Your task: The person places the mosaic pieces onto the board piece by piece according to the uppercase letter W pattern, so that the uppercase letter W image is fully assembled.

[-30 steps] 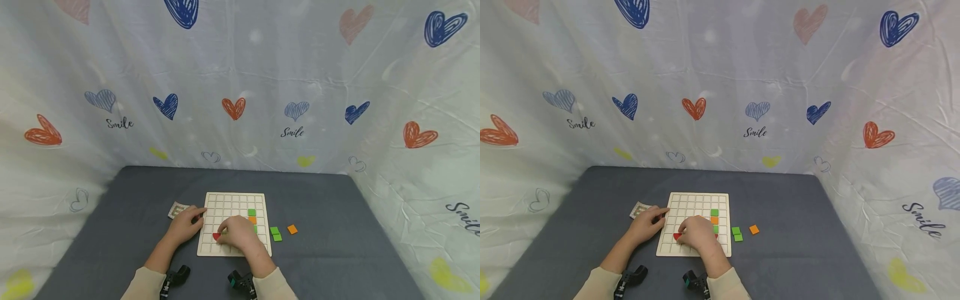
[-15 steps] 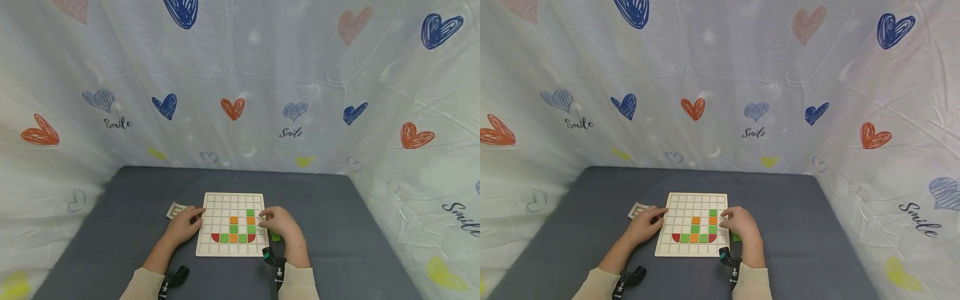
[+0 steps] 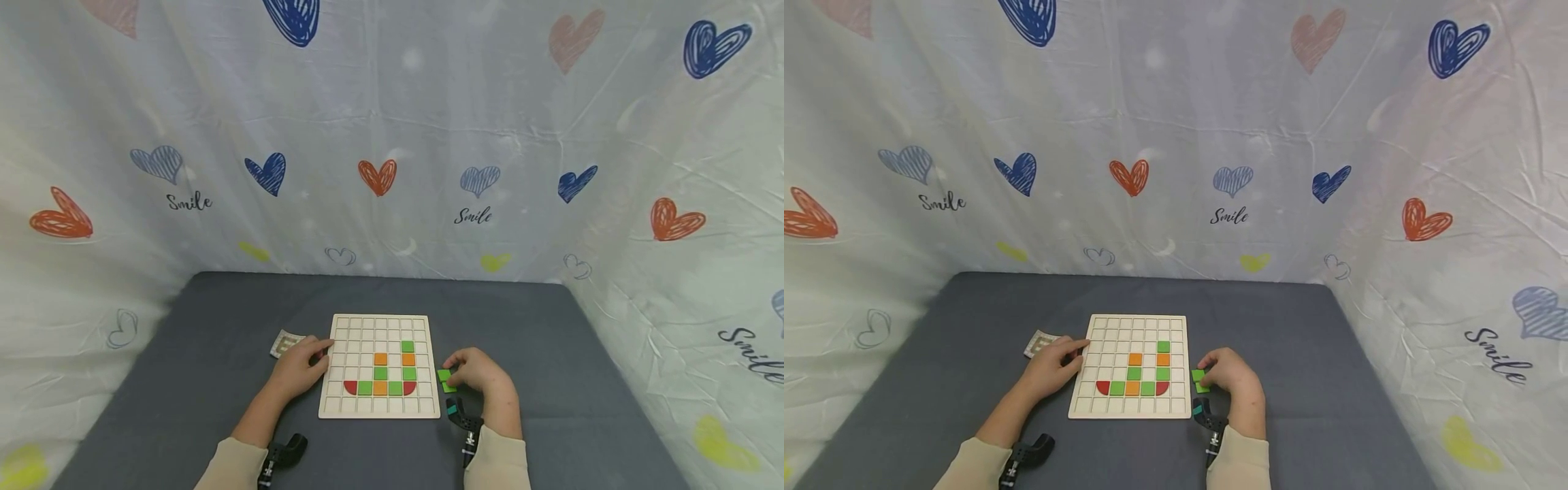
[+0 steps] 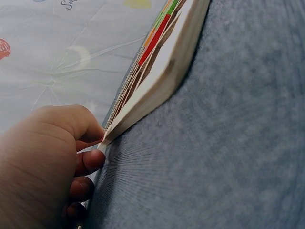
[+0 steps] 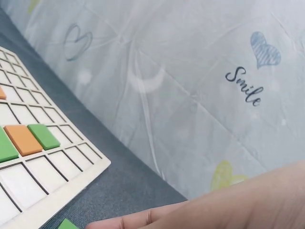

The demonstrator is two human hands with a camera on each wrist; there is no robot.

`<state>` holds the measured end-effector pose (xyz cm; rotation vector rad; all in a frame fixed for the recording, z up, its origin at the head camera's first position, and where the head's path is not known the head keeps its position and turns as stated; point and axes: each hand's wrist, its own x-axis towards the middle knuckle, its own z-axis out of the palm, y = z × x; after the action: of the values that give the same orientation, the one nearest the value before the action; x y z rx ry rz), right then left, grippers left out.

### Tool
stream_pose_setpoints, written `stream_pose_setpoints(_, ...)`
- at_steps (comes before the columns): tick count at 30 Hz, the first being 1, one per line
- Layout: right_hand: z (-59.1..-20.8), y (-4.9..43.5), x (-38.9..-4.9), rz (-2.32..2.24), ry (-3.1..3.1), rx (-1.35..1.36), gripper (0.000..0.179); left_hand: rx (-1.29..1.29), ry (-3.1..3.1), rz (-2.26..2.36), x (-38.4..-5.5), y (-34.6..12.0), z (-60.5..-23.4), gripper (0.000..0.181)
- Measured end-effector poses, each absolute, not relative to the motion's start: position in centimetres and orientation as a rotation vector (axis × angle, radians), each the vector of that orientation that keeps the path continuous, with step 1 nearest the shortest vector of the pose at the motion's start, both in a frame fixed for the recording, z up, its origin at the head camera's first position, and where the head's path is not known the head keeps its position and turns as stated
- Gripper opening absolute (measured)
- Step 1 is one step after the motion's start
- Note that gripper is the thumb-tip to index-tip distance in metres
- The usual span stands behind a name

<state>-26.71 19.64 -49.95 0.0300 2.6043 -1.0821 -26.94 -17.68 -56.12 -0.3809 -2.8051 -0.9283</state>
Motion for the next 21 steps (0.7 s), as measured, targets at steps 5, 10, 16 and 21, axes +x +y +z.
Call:
stream_pose_setpoints(5,-50.1,19.7,-26.7,-1.124,2.597,0.031,0.022,-0.383,-2.796,-0.932,-27.0,-17.7,-56.2,0.034)
stream_pose_setpoints(10,-49.6,19.8,-26.7,-1.185,2.609,0.014,0.02,-0.388,-2.788,-0.935,-27.0,-17.7,-56.2,0.034)
stream_pose_setpoints(16,-48.2,19.5,-26.6,-1.254,2.65,-0.02,0.024,-0.392,-2.784,-0.942,-27.0,-17.7,-56.2,0.034)
stream_pose_setpoints(21,-47.1,18.3,-26.3,-1.245,2.714,-0.063,0.026,-0.389,-2.794,-0.938,-27.0,-17.7,-56.2,0.034)
